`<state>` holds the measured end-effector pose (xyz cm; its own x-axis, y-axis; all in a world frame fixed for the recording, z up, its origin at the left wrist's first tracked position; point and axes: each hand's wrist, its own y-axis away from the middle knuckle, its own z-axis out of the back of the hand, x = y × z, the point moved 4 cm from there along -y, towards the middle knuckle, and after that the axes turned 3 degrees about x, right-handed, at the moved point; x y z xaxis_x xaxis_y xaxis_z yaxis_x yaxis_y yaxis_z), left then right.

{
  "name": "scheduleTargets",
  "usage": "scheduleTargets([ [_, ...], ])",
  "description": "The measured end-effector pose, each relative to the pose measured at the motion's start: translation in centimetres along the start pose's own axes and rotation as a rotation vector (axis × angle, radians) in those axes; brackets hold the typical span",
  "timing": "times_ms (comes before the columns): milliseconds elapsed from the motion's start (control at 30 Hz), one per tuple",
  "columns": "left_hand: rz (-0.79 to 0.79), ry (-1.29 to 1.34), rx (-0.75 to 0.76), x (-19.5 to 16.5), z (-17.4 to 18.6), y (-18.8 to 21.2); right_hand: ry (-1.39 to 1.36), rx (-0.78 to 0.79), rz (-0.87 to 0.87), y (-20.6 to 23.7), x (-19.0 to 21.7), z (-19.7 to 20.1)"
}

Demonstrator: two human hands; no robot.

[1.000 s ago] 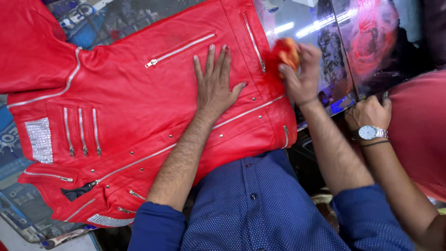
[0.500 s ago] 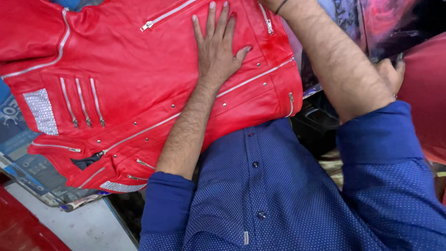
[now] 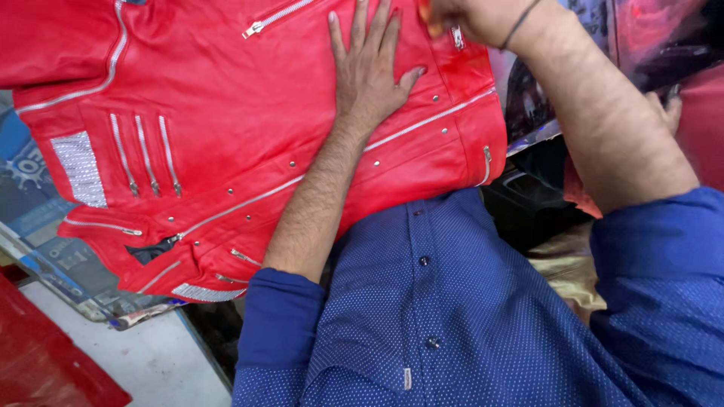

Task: The person wipes a red leather jacket laid flat on a workbench using a small orange sponge. They repeatedly rub the front panels, sleeves, and zipper areas, occasionally dipping the sponge into a red liquid on the bench. The jacket remains on the bench throughout the clip.

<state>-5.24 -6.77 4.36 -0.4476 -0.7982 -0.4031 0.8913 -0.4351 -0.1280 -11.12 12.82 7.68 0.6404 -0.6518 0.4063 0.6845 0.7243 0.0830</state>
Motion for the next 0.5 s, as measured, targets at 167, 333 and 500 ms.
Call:
scheduleTargets([
  [167, -0.001, -0.010, -0.015, -0.2, 0.3, -0.3, 0.123, -0.121, 0.217, 0.0, 1.0, 2.4],
  [333, -0.012, -0.005, -0.045, -0.1, 0.2, -0.4, 0.238, -0.315, 0.097, 0.3, 1.2, 1.1],
  [500, -0.009, -0.011, -0.056, -0.1, 0.2, -0.5, 0.082, -0.066, 0.206, 2.5, 1.6, 1.2],
])
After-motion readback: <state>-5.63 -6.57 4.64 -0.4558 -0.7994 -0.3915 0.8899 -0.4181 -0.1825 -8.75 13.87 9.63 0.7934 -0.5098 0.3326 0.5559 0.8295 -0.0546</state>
